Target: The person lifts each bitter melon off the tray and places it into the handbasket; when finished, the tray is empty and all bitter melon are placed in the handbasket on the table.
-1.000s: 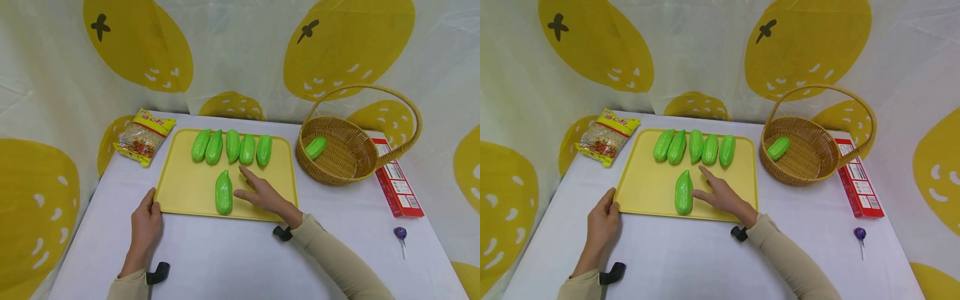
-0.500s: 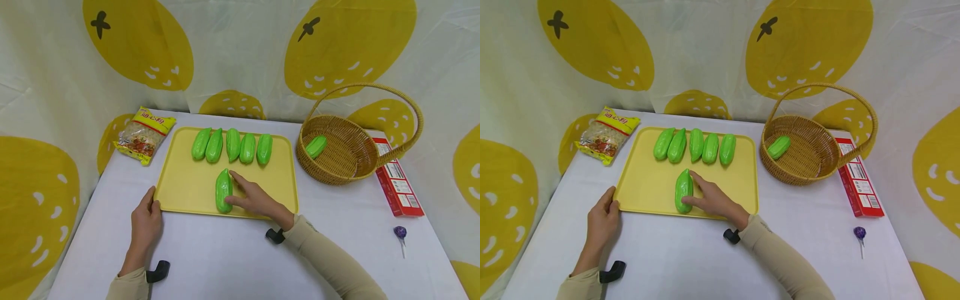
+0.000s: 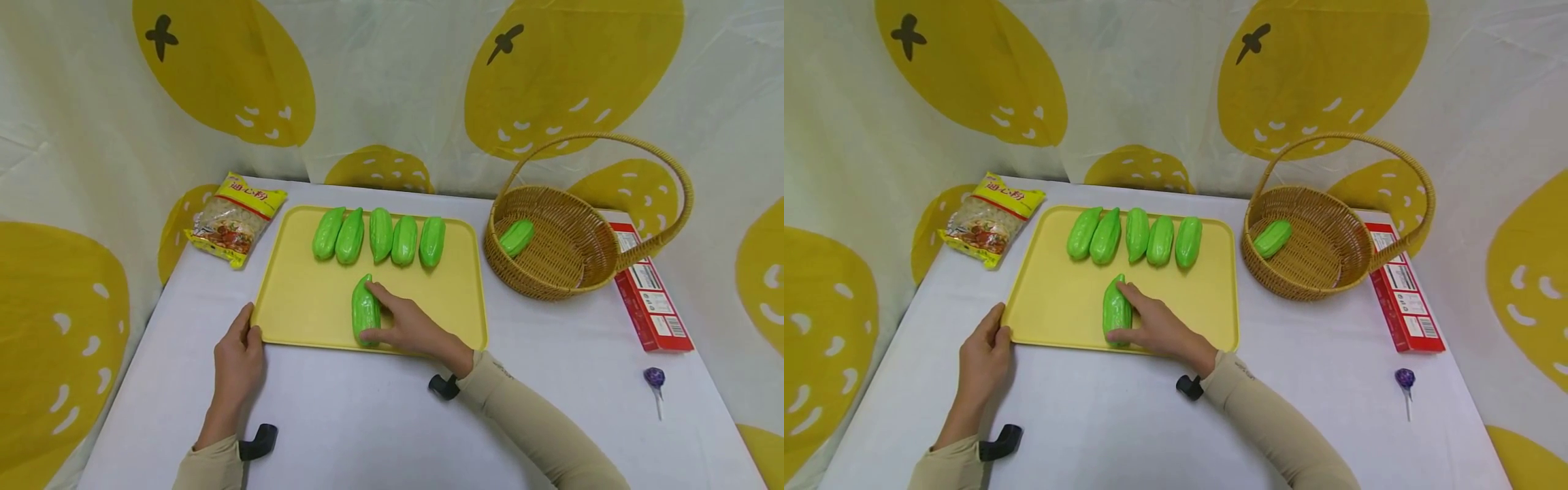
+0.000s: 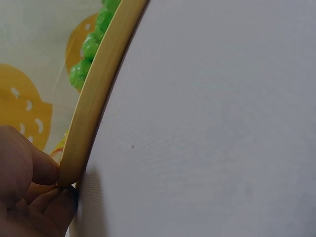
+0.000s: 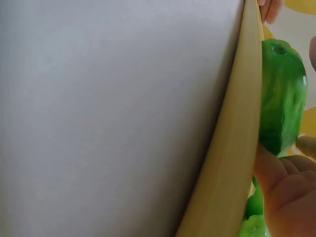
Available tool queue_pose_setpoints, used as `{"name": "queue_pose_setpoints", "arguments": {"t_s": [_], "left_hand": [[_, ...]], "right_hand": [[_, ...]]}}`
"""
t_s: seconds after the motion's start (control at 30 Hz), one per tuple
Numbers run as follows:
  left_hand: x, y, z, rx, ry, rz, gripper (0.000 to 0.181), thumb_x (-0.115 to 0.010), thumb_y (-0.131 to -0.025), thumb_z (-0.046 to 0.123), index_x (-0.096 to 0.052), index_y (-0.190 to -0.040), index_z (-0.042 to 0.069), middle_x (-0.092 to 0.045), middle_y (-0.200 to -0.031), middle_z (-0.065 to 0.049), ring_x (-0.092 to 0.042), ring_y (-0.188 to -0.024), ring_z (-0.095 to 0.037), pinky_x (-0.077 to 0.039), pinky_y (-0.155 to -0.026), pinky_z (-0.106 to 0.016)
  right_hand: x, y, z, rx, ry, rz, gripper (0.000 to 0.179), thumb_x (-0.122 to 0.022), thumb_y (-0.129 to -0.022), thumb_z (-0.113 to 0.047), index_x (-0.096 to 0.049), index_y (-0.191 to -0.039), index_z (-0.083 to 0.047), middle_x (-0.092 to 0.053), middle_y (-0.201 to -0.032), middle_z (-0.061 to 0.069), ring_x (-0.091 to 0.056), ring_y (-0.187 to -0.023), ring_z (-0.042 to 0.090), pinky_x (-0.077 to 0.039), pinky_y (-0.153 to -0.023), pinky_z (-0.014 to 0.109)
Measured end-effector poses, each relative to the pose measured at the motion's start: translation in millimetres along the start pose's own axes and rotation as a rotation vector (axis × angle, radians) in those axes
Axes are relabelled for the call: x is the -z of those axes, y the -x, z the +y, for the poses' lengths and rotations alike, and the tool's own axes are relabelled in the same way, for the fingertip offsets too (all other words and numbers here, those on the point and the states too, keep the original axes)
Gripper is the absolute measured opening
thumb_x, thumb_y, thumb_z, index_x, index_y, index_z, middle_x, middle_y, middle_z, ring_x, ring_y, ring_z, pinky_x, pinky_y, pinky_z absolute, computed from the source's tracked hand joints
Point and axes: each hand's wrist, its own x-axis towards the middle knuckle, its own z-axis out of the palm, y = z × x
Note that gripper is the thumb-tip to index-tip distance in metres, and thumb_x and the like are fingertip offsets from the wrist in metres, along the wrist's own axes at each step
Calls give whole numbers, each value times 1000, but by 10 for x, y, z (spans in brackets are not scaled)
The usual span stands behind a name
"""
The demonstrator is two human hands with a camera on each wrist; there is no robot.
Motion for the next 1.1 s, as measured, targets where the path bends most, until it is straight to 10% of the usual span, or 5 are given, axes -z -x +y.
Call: {"name": "queue_pose_setpoints", "arguments": {"t_s": [0.43, 1.1], "left_hand": [[5, 3, 25, 7, 1, -8, 50, -45, -104, 2, -39, -154, -2, -43, -158, -24, -42, -147, -38, -41, -119, -55], [6, 5, 38, 13, 3, -15, 51, -44, -104, 1, -39, -155, -1, -42, -159, -23, -42, -147, -38, -41, -119, -54]], "right_hand": [[-48, 2, -34, 1, 20, -15, 101, -81, -86, -44, -23, -164, -18, -17, -170, 21, -22, -157, 28, -29, -129, 46], [90, 79, -48, -62, -19, 24, 100, -85, -83, -41, -26, -163, -26, -28, -169, 8, -32, -154, 21, -36, -126, 41]]}}
